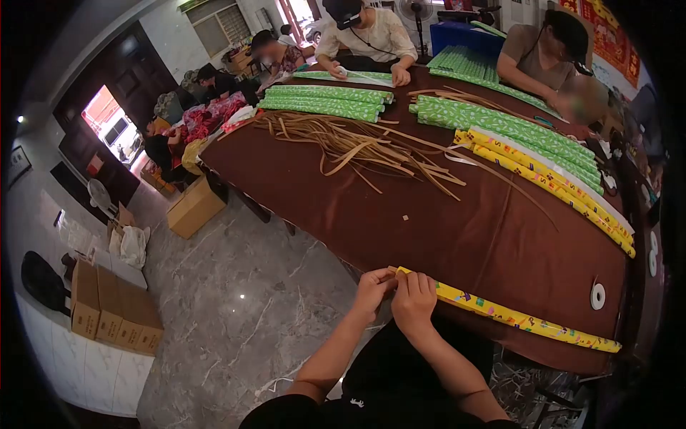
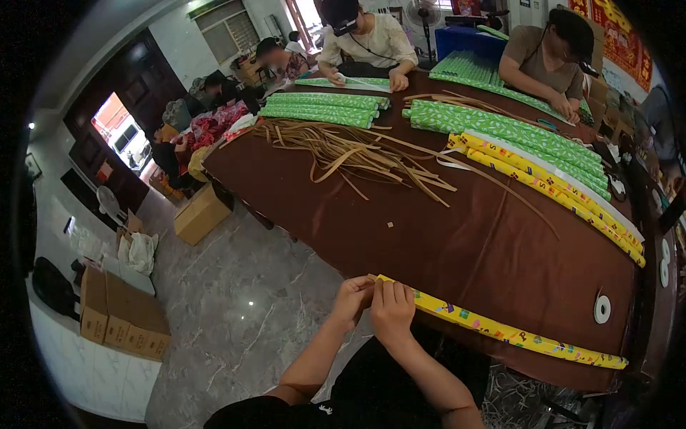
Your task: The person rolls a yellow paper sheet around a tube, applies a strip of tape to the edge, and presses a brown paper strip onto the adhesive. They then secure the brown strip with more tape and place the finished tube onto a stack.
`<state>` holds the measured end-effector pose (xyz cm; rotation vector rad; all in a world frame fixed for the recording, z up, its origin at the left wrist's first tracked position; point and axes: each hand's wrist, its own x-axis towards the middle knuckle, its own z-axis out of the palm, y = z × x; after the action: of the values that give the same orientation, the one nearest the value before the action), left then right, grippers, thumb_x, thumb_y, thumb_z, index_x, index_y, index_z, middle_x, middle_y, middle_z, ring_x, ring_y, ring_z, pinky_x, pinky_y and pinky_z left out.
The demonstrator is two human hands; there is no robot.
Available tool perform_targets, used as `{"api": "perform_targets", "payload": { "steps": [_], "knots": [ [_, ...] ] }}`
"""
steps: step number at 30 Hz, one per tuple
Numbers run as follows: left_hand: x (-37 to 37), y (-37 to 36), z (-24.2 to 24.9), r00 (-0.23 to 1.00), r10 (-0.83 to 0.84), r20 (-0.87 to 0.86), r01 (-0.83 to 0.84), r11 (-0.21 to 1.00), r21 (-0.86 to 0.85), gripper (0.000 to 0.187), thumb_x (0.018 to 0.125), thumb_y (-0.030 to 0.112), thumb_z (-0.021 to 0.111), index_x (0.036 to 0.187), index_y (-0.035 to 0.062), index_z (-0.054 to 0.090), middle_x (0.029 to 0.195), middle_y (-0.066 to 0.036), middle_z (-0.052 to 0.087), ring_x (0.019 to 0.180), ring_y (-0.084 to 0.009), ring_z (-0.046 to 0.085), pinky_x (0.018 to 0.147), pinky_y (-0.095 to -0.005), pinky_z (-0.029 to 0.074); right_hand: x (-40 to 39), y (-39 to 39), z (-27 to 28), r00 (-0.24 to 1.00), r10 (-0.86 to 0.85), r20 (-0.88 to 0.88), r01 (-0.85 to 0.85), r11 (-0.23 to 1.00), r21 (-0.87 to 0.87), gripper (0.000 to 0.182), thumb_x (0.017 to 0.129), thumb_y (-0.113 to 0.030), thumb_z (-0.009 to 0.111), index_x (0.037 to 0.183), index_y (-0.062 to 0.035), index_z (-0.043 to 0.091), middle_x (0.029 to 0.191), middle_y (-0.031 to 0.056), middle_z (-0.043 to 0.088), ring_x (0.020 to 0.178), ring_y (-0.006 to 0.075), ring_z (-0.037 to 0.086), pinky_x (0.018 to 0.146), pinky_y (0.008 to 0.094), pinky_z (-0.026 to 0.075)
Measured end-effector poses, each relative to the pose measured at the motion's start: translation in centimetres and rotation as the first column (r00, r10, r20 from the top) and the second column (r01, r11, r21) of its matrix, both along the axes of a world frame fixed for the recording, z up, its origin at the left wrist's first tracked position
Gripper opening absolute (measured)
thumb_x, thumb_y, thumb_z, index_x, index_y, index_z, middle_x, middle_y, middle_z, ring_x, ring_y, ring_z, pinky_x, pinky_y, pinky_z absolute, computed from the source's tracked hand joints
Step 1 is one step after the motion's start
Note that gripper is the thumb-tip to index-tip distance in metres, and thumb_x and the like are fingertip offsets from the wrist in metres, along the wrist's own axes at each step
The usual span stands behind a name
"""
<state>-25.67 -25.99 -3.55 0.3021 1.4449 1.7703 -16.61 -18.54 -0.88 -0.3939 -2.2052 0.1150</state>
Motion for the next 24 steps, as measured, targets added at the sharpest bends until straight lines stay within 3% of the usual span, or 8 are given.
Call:
{"api": "perform_targets", "payload": {
  "steps": [1,4,7,11,13,20,24],
  "knots": [
    [0.0,0.0,-0.1,0.999,0.011,0.039,-0.012,1.0,0.015,0.013,0.093,0.003,0.057,0.1,0.0032,0.068,0.08,0.004,0.063,0.065,-0.0031,0.051,0.056,-0.0189,0.037,0.0,-0.1,0.0,1.0,0.001,-0.001,-0.001,1.0,0.003,0.024,0.072,-0.008,0.061,0.092,0.0048,0.066,0.08,0.0118,0.054,0.079,0.0267,0.058,0.076,0.0388,0.048],
    [-1.0,-0.9,-1.1,0.985,-0.108,0.135,0.085,0.983,0.166,0.015,0.094,0.004,0.055,0.1,0.0028,0.068,0.081,0.004,0.063,0.065,-0.0031,0.051,0.057,-0.0189,0.037,0.2,-0.3,-0.3,1.0,0.015,-0.021,-0.015,1.0,0.011,0.023,0.073,-0.007,0.061,0.093,0.005,0.065,0.079,0.012,0.054,0.079,0.0272,0.058,0.077,0.0392,0.047],
    [-1.0,-1.3,-1.2,0.983,-0.155,0.099,0.136,0.974,0.179,0.016,0.095,0.004,0.054,0.102,0.0019,0.068,0.082,0.004,0.064,0.066,-0.0029,0.051,0.059,-0.0189,0.038,0.3,-0.5,-0.5,1.0,0.019,-0.015,-0.019,1.0,-0.009,0.023,0.075,-0.005,0.06,0.094,0.0055,0.065,0.08,0.0127,0.055,0.08,0.028,0.058,0.077,0.04,0.047],
    [0.6,-0.6,0.9,0.996,-0.065,0.065,0.059,0.995,0.083,0.016,0.094,0.004,0.055,0.102,0.001,0.068,0.083,0.003,0.064,0.069,-0.0033,0.052,0.062,-0.0199,0.04,0.2,-0.2,-0.8,0.999,0.034,-0.02,-0.034,0.999,-0.002,0.021,0.076,-0.004,0.06,0.095,0.0051,0.065,0.081,0.0126,0.056,0.079,0.028,0.058,0.077,0.0401,0.047],
    [1.2,0.2,1.1,0.995,0.088,-0.053,-0.085,0.995,0.052,0.013,0.095,0.005,0.054,0.095,0.0017,0.067,0.079,0.003,0.061,0.064,-0.0039,0.052,0.058,-0.0181,0.04,0.2,-0.2,-0.9,0.999,0.041,-0.032,-0.041,0.999,0.022,0.02,0.077,-0.004,0.06,0.094,0.0049,0.065,0.081,0.0125,0.056,0.079,0.0277,0.058,0.076,0.0402,0.046],
    [1.2,-0.2,1.4,0.998,0.054,0.039,-0.055,0.998,0.037,0.014,0.095,0.004,0.053,0.093,0.0024,0.067,0.076,0.004,0.06,0.063,-0.0038,0.052,0.057,-0.0186,0.04,0.4,-0.6,-1.1,0.999,0.013,0.035,-0.014,0.999,0.035,0.02,0.079,-0.004,0.06,0.096,0.0046,0.065,0.083,0.0112,0.057,0.082,0.0268,0.058,0.08,0.0398,0.045],
    [0.5,-0.8,-0.3,0.99,-0.005,0.14,-0.015,0.99,0.14,0.015,0.096,0.011,0.053,0.092,0.0054,0.067,0.074,0.005,0.058,0.061,-0.0033,0.05,0.055,-0.0183,0.038,0.3,-0.9,-1.7,0.999,-0.028,0.026,0.026,0.997,0.079,0.021,0.08,-0.005,0.061,0.099,0.0042,0.066,0.084,0.0106,0.057,0.084,0.0256,0.058,0.081,0.0394,0.044]
  ]
}}
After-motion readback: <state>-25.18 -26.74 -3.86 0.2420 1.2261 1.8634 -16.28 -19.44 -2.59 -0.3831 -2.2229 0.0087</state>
